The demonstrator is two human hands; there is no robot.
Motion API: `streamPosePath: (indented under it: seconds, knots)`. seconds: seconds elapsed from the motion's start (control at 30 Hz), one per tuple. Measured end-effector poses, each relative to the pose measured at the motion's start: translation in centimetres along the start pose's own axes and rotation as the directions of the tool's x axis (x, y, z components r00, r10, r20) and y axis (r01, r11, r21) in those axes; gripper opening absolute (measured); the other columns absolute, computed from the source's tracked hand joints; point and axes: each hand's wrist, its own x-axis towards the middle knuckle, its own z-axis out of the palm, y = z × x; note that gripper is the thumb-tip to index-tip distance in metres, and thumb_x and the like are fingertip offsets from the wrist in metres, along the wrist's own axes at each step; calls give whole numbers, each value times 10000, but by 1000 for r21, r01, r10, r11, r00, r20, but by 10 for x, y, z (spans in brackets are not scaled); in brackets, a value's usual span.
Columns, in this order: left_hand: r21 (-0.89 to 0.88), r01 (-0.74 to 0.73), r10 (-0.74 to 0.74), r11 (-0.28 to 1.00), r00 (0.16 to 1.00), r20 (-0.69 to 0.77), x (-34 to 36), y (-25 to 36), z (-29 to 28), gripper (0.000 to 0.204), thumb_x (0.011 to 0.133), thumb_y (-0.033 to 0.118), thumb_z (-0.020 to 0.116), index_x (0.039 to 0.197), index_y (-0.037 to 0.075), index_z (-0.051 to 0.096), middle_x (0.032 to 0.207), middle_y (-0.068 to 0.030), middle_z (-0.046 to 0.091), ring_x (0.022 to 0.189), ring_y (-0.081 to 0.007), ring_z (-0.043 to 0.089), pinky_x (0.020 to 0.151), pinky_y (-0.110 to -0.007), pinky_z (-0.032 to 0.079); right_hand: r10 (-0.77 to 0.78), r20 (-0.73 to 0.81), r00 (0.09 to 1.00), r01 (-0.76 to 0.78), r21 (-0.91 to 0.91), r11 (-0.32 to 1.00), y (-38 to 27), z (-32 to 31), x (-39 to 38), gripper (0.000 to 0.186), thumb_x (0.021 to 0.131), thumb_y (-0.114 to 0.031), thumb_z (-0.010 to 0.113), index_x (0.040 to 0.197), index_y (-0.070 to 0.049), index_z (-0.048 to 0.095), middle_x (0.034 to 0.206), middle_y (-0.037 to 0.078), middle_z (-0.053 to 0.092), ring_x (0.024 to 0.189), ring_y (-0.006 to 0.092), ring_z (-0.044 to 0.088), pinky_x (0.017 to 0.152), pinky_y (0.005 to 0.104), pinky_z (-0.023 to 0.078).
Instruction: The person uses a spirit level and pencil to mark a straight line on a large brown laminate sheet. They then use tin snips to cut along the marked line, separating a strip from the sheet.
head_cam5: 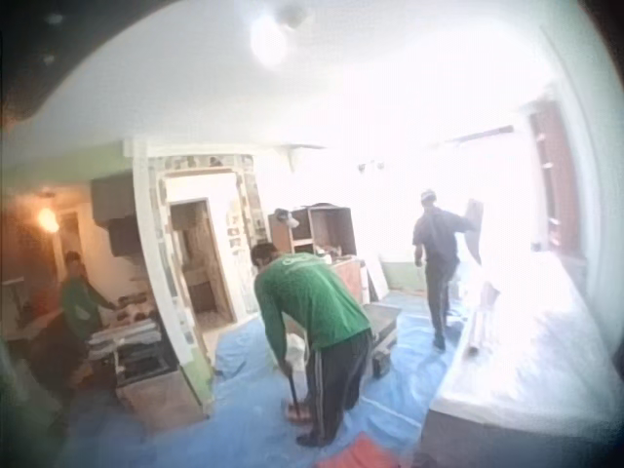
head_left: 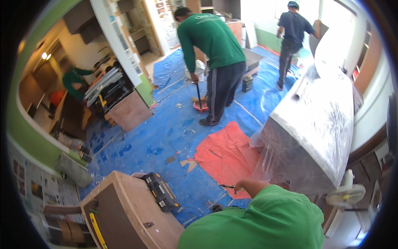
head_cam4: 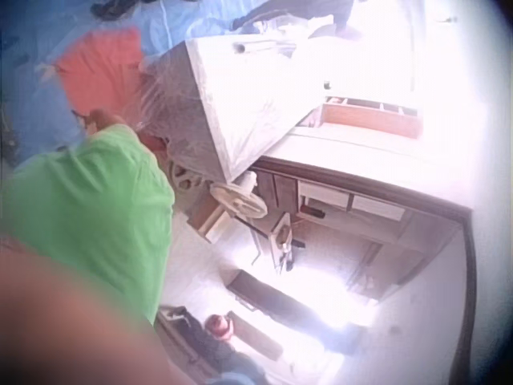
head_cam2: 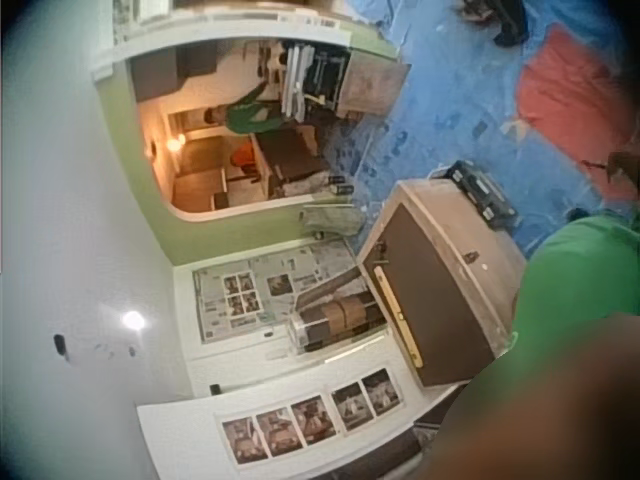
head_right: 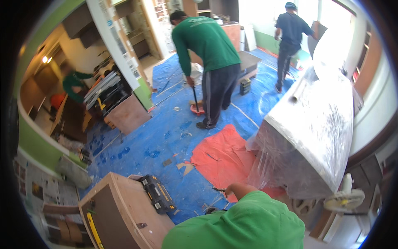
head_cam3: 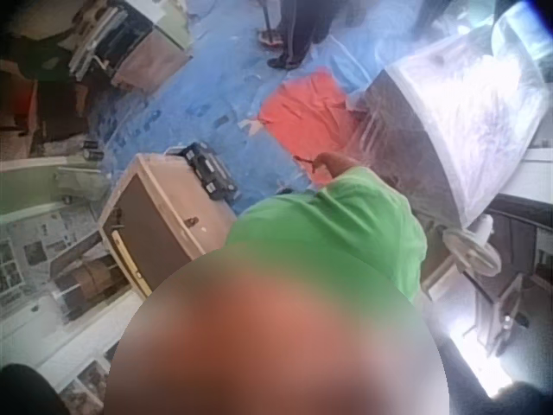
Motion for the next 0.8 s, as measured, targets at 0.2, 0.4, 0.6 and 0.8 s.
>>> streamPosePath:
  seconds: [0.2,0.4,0.6,0.8]
  knots:
    - [-5,-164,162,986,968,190,33,78,-2,558,994,409,768,1423,69,663,1221,-142,706,1052,-262,659,939,-394,525,70,-30,997,-66,118,991,0,2,-28,803,894,-587,784,1539,-136,623,1577,209,583,1419,397,569,1141,560,458]
    - [-95,-343,350,935,842,410,64,153,10,594,988,429,777,1450,78,649,1222,-148,692,1037,-269,646,926,-403,520,121,-43,992,-109,220,969,19,30,-79,792,900,-573,785,1542,-138,624,1570,227,584,1404,399,587,1127,560,469]
    - [-183,-425,451,886,703,550,79,195,26,630,982,450,786,1476,88,635,1222,-153,678,1021,-277,633,913,-412,514,171,15,985,-166,323,932,75,74,-59,857,930,-522,769,1634,-120,490,1613,244,534,1436,406,560,1158,562,451]
    - [-249,-444,493,861,607,624,84,220,40,667,976,470,795,1502,97,621,1223,-159,664,1006,-285,620,900,-421,509,128,43,991,-133,482,866,98,99,-32,926,941,-495,760,1689,-97,386,1661,254,474,1485,401,516,1191,568,422]
